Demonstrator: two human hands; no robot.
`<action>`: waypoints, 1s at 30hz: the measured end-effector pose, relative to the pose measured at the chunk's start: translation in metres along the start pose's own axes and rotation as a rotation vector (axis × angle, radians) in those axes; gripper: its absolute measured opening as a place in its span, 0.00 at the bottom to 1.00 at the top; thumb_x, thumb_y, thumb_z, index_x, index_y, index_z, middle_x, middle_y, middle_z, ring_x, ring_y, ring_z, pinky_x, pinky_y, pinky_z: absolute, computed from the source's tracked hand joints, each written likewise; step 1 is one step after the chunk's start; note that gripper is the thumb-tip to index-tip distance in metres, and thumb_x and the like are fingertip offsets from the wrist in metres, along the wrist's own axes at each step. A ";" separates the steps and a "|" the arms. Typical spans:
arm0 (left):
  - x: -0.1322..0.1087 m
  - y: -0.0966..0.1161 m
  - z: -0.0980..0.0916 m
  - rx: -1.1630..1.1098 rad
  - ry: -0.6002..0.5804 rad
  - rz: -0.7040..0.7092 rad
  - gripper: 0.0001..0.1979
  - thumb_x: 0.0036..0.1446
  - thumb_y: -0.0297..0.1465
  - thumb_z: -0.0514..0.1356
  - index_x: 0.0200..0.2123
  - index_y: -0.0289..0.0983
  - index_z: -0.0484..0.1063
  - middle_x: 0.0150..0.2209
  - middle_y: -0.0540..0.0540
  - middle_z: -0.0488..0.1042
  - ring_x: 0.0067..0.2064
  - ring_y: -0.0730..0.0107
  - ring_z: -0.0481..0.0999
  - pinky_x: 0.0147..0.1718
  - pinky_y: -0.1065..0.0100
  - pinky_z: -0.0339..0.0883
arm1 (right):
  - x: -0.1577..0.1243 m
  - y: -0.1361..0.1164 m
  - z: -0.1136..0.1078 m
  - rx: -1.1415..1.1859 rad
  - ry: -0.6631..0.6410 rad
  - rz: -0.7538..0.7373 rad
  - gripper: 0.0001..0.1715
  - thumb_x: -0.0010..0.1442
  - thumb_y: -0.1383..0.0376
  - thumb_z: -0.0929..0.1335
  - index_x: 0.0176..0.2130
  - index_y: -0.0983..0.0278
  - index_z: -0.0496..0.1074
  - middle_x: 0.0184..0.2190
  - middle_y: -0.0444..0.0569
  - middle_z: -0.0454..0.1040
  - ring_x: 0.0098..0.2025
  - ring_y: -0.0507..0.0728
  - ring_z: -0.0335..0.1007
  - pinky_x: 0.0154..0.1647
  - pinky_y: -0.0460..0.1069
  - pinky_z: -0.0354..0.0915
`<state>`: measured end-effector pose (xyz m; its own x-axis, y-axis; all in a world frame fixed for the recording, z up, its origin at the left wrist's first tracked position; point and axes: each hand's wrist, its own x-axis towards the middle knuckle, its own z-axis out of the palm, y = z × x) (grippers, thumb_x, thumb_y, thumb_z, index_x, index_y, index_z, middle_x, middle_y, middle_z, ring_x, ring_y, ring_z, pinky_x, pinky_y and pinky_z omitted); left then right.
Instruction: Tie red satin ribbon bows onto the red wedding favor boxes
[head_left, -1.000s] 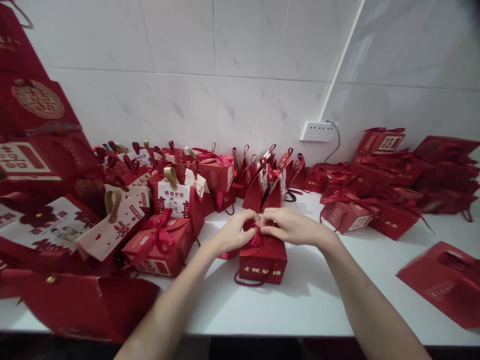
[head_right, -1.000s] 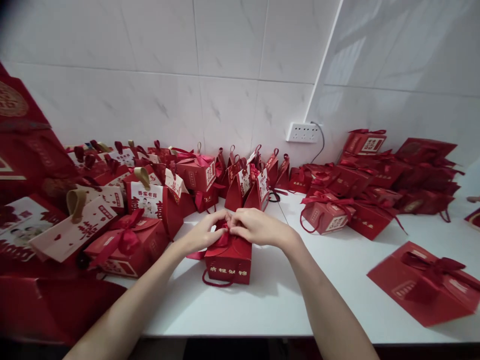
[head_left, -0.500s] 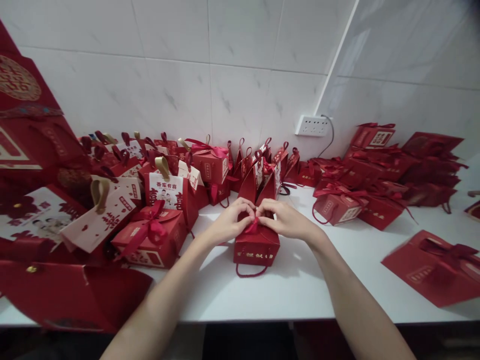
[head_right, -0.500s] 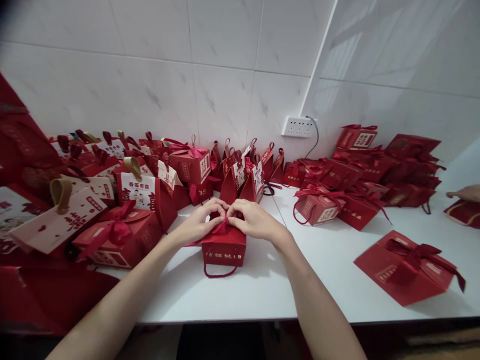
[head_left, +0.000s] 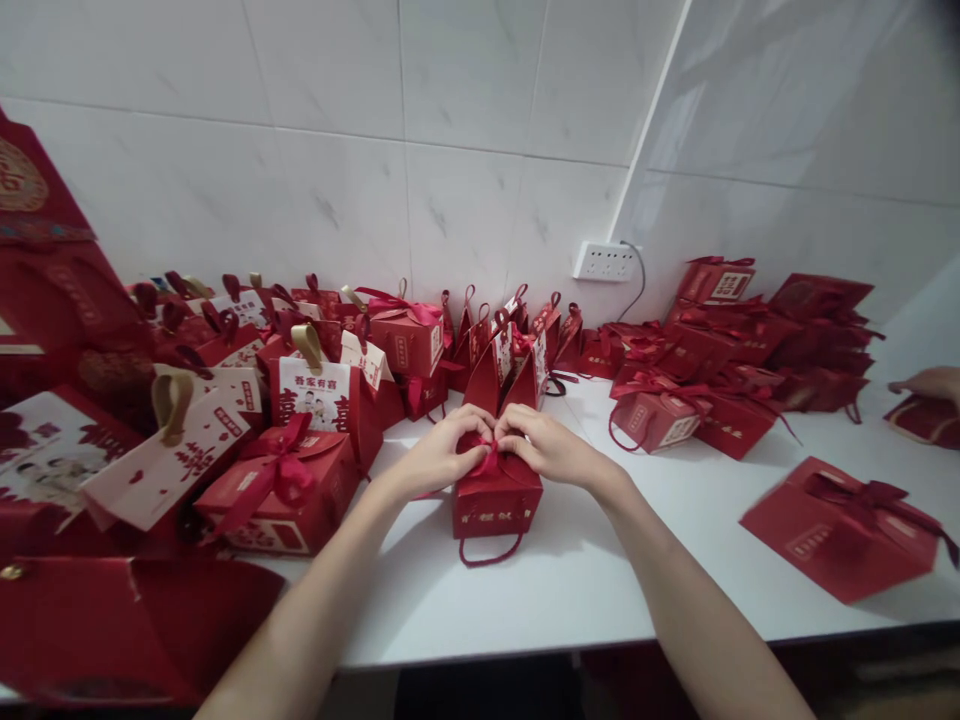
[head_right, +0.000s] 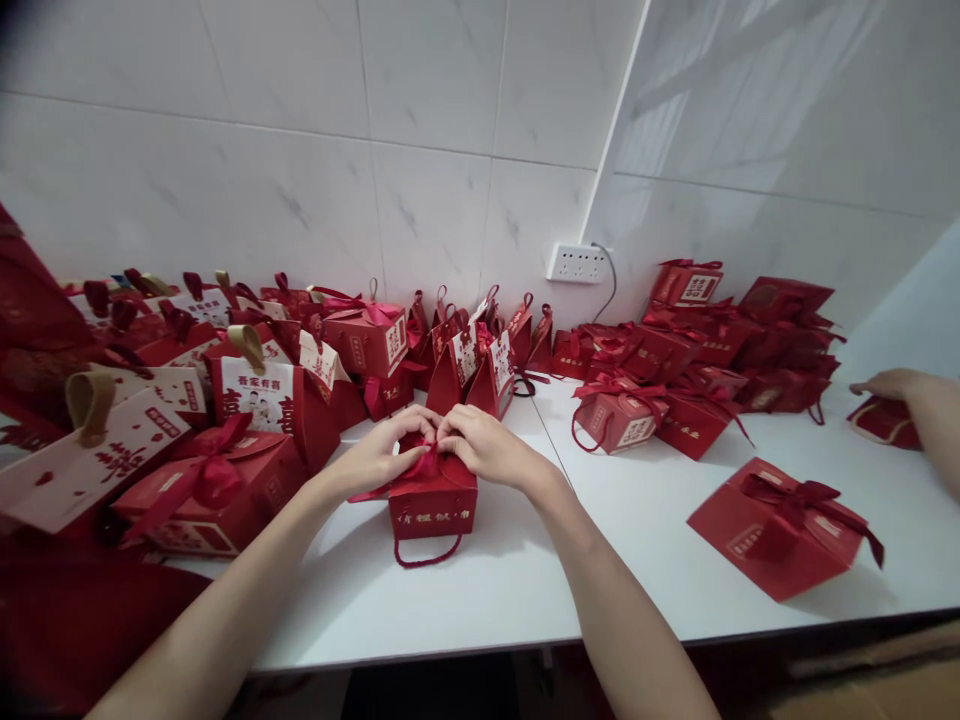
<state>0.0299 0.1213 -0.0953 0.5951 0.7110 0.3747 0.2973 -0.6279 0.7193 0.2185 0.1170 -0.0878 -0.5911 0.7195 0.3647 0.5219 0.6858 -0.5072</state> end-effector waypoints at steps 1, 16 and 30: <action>0.000 -0.001 0.000 0.002 0.004 0.003 0.03 0.51 0.27 0.53 0.27 0.38 0.64 0.42 0.45 0.70 0.46 0.65 0.70 0.51 0.59 0.62 | 0.000 0.000 0.000 0.000 0.005 -0.002 0.08 0.59 0.74 0.61 0.30 0.63 0.64 0.30 0.46 0.67 0.34 0.53 0.64 0.39 0.49 0.62; -0.001 -0.007 0.002 -0.093 -0.004 0.027 0.03 0.53 0.27 0.56 0.27 0.38 0.66 0.46 0.44 0.66 0.51 0.66 0.68 0.55 0.62 0.58 | 0.000 -0.002 0.000 0.080 -0.015 0.003 0.08 0.58 0.72 0.63 0.28 0.63 0.65 0.31 0.45 0.68 0.33 0.52 0.65 0.38 0.48 0.62; -0.007 -0.014 0.015 -0.217 0.208 0.019 0.05 0.45 0.26 0.63 0.21 0.36 0.69 0.42 0.43 0.72 0.46 0.65 0.72 0.51 0.65 0.63 | -0.005 0.009 0.006 0.158 -0.072 0.052 0.11 0.57 0.58 0.64 0.27 0.60 0.69 0.26 0.48 0.70 0.28 0.55 0.65 0.31 0.49 0.61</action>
<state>0.0326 0.1202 -0.1162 0.4264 0.7634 0.4851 0.1079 -0.5754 0.8107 0.2223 0.1190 -0.0991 -0.6107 0.7403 0.2809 0.4532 0.6177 -0.6427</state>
